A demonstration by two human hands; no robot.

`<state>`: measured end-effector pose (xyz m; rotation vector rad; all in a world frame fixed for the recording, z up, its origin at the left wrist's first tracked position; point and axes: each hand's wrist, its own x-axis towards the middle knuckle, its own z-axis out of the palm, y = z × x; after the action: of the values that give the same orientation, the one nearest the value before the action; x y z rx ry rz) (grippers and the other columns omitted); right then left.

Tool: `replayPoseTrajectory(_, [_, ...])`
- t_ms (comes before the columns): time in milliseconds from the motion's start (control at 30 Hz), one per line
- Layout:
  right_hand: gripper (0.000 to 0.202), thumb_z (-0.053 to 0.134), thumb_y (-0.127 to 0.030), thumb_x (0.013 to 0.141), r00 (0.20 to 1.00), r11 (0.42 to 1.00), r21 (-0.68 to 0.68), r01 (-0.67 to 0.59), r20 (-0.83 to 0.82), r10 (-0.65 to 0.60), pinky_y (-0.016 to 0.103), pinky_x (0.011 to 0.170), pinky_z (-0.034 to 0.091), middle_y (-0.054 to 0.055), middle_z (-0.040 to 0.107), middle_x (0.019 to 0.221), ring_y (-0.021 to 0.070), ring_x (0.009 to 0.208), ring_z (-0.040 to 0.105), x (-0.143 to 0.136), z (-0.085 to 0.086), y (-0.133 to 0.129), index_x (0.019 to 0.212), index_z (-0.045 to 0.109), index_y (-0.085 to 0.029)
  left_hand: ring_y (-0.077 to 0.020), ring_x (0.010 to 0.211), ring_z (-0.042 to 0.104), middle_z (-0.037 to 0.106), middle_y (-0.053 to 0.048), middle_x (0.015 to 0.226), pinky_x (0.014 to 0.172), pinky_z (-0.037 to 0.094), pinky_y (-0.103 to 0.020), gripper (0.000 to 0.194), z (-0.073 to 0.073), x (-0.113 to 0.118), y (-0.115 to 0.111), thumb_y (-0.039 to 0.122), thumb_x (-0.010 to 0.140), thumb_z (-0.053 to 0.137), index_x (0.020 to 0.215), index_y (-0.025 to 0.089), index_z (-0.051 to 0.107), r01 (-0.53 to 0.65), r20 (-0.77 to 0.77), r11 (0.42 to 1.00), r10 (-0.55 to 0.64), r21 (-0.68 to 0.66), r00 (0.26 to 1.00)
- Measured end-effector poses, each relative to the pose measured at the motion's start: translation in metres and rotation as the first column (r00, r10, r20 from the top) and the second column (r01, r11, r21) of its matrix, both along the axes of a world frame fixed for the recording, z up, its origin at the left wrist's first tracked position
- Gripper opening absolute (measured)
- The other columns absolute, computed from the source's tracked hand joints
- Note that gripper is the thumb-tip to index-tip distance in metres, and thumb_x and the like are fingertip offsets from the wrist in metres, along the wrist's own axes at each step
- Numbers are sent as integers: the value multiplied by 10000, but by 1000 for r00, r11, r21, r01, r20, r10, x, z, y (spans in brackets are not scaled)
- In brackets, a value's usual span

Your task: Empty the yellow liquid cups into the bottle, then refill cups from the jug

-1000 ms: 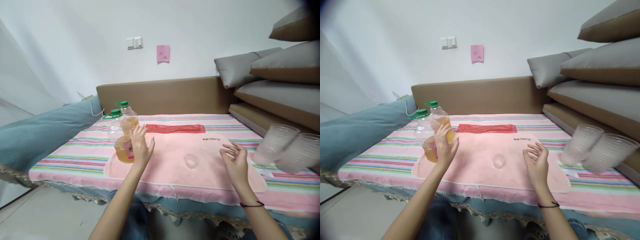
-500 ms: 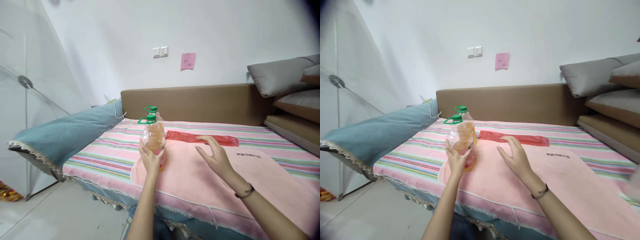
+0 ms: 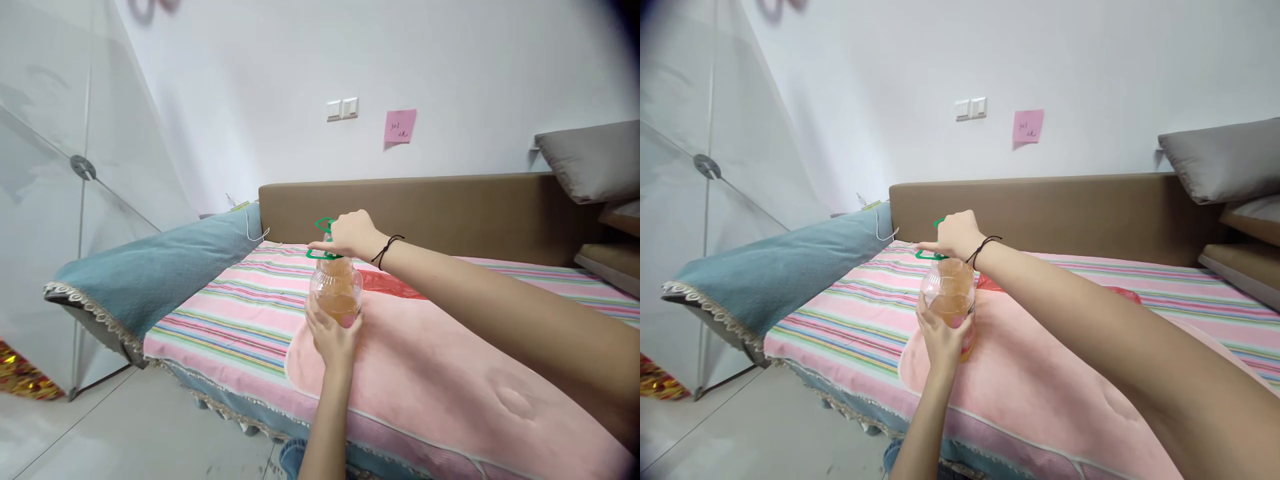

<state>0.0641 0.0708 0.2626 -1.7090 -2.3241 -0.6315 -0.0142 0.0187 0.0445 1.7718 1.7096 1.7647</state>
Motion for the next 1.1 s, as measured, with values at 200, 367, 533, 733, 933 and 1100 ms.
replayPoseTrajectory(200, [471, 515, -560, 844, 995, 996, -81, -28, -97, 20, 352, 625, 422, 161, 707, 746, 327, 818, 676, 0, -1, 10, 820, 744, -149, -360, 1420, 327, 299, -191, 1499, 1139, 342, -521, 1130, 3, -2, 3, 369, 626, 808, 1474, 244, 73, 29, 53, 999, -28, -24, 998])
replayPoseTrajectory(367, [463, 460, -521, 871, 982, 980, -112, -166, -111, 154, 311, 580, 372, 89, 647, 647, 236, 709, 616, 11, -3, 16, 656, 689, -181, -362, 1401, 366, 309, -179, 1504, 1121, 381, -501, 1184, 9, -6, 3, 350, 586, 827, 1497, 242, 79, 51, 66, 997, -48, -52, 997])
replayPoseTrajectory(533, [479, 421, -547, 922, 900, 886, -157, -436, -95, 425, 298, 617, 361, 59, 617, 718, 201, 756, 545, 22, 1, 15, 675, 637, -197, -379, 1393, 375, 313, -173, 1481, 1089, 410, -515, 1208, 11, -8, 1, 350, 577, 834, 1503, 272, 63, 48, 105, 996, -40, -78, 994])
replayPoseTrajectory(733, [295, 591, -448, 854, 907, 807, -419, -415, -129, 400, 288, 638, 402, 32, 686, 874, 174, 729, 586, 33, 28, 16, 916, 717, -189, -377, 1382, 385, 312, -172, 1469, 1087, 416, -510, 1197, 7, -5, 3, 348, 582, 824, 1509, 259, 72, 33, 43, 998, -31, -51, 999])
replayPoseTrajectory(933, [329, 690, -226, 678, 788, 653, -443, -615, -337, 515, 286, 785, 471, 19, 748, 994, 187, 920, 661, 40, 40, 20, 999, 757, -197, -372, 1385, 381, 314, -182, 1463, 1093, 406, -511, 1190, 7, -4, 2, 346, 591, 815, 1513, 241, 70, 32, 23, 998, -30, -60, 999])
replayPoseTrajectory(1100, [312, 674, -189, 666, 754, 636, -414, -651, -444, 483, 287, 814, 491, 6, 758, 977, 185, 932, 664, 42, 38, 11, 961, 772, -213, -371, 1390, 368, 311, -190, 1465, 1110, 383, -512, 1207, 6, -5, 2, 356, 595, 812, 1517, 224, 44, 36, 9, 998, -36, -58, 999])
